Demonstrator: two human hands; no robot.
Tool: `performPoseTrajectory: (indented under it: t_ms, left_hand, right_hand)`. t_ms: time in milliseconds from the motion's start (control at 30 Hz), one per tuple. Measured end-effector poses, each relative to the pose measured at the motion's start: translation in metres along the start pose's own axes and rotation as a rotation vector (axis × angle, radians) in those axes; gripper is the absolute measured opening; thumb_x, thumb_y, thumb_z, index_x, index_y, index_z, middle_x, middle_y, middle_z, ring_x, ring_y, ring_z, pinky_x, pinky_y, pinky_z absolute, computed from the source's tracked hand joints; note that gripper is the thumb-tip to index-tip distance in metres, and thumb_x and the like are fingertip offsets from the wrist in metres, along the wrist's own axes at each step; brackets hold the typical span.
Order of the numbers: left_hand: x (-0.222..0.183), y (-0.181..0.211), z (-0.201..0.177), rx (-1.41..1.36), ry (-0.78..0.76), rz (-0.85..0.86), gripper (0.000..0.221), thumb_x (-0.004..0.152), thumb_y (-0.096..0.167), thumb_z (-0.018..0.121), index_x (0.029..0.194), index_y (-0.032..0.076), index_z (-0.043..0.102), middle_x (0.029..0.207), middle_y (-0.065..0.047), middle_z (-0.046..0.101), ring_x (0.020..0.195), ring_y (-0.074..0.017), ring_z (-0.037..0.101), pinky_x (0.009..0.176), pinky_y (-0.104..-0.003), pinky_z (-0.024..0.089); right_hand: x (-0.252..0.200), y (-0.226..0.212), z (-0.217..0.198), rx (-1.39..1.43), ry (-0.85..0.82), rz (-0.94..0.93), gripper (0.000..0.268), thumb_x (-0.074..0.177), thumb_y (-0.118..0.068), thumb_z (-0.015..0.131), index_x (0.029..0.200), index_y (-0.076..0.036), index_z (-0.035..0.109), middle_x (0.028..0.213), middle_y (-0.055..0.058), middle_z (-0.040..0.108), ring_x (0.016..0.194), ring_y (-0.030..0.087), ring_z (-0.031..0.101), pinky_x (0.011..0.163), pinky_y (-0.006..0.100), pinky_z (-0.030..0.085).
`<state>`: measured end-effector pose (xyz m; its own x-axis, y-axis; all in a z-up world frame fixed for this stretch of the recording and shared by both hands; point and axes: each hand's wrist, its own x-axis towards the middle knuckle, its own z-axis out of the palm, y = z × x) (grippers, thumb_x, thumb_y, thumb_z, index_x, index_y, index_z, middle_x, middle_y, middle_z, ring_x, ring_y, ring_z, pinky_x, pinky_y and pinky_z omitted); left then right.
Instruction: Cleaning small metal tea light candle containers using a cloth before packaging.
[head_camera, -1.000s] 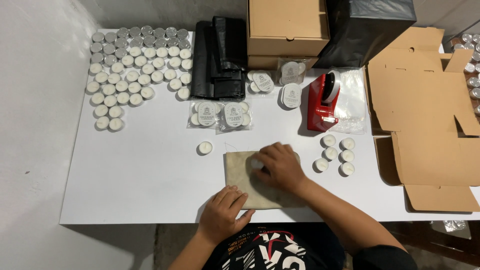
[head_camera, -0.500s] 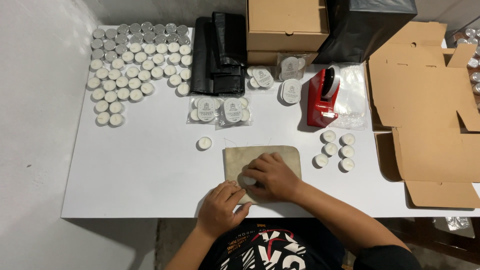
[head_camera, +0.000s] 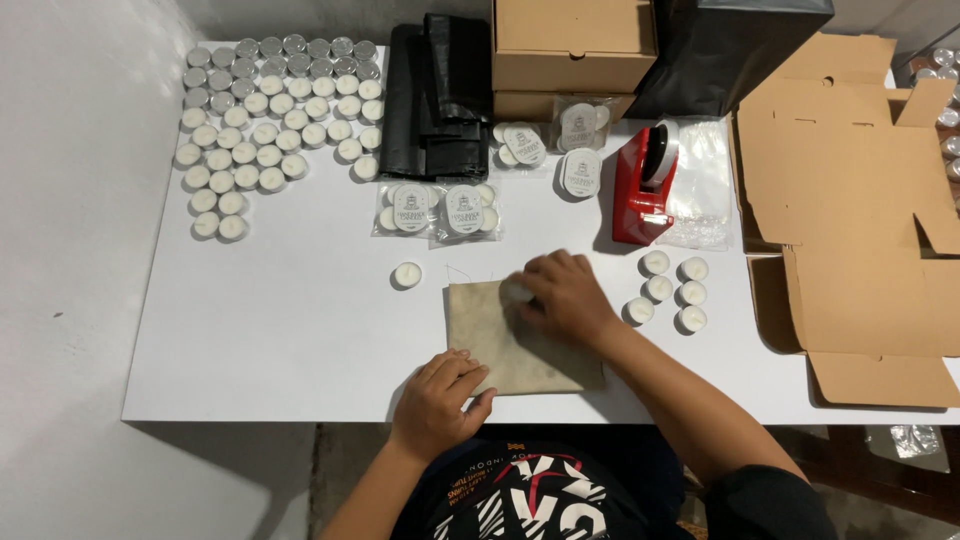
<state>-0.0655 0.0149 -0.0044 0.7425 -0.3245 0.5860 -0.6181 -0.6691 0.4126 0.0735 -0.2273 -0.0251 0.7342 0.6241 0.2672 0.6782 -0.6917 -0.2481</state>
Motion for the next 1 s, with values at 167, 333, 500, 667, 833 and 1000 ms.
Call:
performPoseTrajectory:
  t_ms: [167,333,500,667,833,1000]
  left_hand:
    - [-0.003,-0.017,0.009,-0.078,-0.070,-0.087,0.018,0.082,0.022,0.076,0.094,0.009,0.075,0.086,-0.004,0.067,0.091,-0.0269,0.071,0.080,-0.038,0.060]
    - [0.031,-0.032,-0.013,0.014,-0.311,-0.204,0.065,0.072,0.047,0.084,0.119,0.004,0.069,0.102,-0.013,0.067,0.107,-0.0325,0.064,0.093,-0.047,0.052]
    - [0.037,-0.034,-0.010,0.077,-0.328,-0.198,0.096,0.069,0.077,0.076,0.130,0.004,0.065,0.100,-0.011,0.064,0.106,-0.0301,0.060,0.093,-0.045,0.048]
    - [0.030,-0.037,-0.005,0.087,-0.296,-0.208,0.084,0.072,0.071,0.077,0.126,0.008,0.068,0.098,-0.008,0.062,0.102,-0.0266,0.059,0.090,-0.042,0.048]
    - [0.029,-0.039,-0.003,0.102,-0.271,-0.217,0.076,0.072,0.066,0.078,0.123,0.011,0.071,0.096,-0.006,0.060,0.099,-0.0246,0.059,0.088,-0.041,0.047]
    - [0.029,-0.040,-0.002,0.088,-0.254,-0.198,0.070,0.072,0.063,0.077,0.119,0.012,0.073,0.093,-0.005,0.062,0.095,-0.0243,0.061,0.086,-0.040,0.049]
  right_hand:
    - [-0.008,-0.047,-0.013,0.073,0.048,-0.091,0.036,0.084,-0.038,0.077,0.115,-0.020,0.073,0.106,0.002,0.067,0.098,0.026,0.056,0.079,0.041,0.043]
    - [-0.004,-0.031,-0.015,0.022,0.019,-0.095,0.038,0.081,-0.039,0.079,0.113,-0.018,0.075,0.106,0.004,0.069,0.101,0.025,0.060,0.084,0.042,0.046]
    - [-0.012,-0.012,-0.002,0.115,0.109,0.016,0.045,0.080,-0.030,0.083,0.121,-0.018,0.070,0.110,0.005,0.070,0.104,0.027,0.065,0.087,0.041,0.051]
    - [-0.015,-0.029,0.010,0.210,0.042,-0.002,0.042,0.082,-0.031,0.083,0.117,-0.012,0.070,0.106,0.008,0.073,0.101,0.028,0.068,0.088,0.042,0.052]
    - [-0.014,-0.030,0.000,0.283,0.057,-0.026,0.040,0.084,-0.041,0.080,0.112,-0.013,0.070,0.104,0.007,0.074,0.101,0.027,0.068,0.086,0.042,0.051]
    - [-0.012,-0.027,0.005,0.292,0.088,-0.024,0.041,0.086,-0.057,0.073,0.099,-0.018,0.075,0.099,0.003,0.073,0.095,0.024,0.066,0.081,0.038,0.050]
